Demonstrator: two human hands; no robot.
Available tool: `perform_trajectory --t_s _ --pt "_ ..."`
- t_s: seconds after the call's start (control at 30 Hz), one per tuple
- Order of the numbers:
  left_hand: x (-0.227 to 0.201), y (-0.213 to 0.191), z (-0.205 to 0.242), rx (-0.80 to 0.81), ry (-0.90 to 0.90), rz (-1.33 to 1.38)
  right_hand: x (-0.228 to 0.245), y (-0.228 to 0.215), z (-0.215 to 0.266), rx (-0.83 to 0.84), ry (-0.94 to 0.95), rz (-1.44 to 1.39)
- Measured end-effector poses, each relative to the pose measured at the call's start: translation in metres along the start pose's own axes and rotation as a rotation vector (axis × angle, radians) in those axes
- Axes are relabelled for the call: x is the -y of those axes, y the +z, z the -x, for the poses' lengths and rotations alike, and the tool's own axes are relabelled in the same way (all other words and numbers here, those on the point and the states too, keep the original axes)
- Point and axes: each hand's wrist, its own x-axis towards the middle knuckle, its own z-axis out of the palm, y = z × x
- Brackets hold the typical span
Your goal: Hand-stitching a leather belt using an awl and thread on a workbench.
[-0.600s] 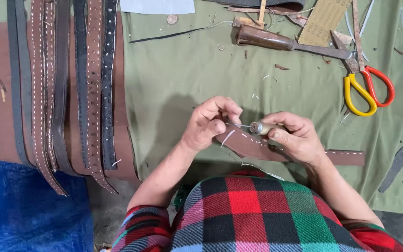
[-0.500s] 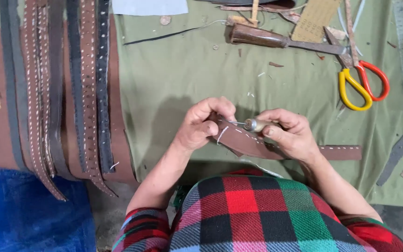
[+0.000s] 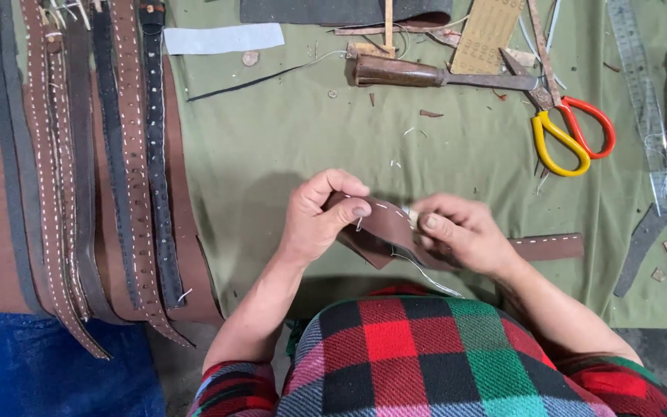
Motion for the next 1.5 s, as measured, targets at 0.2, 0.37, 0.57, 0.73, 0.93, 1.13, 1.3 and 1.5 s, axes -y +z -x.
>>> perform_trajectory --t_s 0.2,0.37,0.57,0.73,0.93,1.13,1.3,1.5 --pt "-0.005 -0.001 0.0 0.072 -0.031 0.043 -0.004 0.018 -0.002 0.104 0.084 -0.461" --pt "-0.005 -0.002 0.001 0.003 -0.038 -0.036 0.014 0.019 -0.019 -0.214 -0.706 0.783" --pt "-0.01 0.001 0.001 0.008 -0.084 -0.008 -0.042 -0.004 0.003 0.073 0.31 -0.44" --pt "-0.01 -0.005 -0.002 -0.025 -0.11 -0.081 0.017 0.023 -0.012 -0.043 -0.086 0.218" --pt "0.0 -0.018 -0.008 -0.049 -0.111 -0.166 0.021 0.02 -0.016 -0.043 0.091 0.186" --pt "-0.025 -0.016 -0.024 0.229 0.06 0.196 0.014 0.01 -0.036 0.216 0.355 -0.57" --pt "-0.019 -0.008 -0.029 0.274 0.071 0.365 0.002 0.003 -0.039 0.318 0.541 -0.919" --pt "-0.047 0.022 -0.041 0.226 -0.051 0.214 0.001 -0.023 -0.049 0.57 0.506 -0.945"
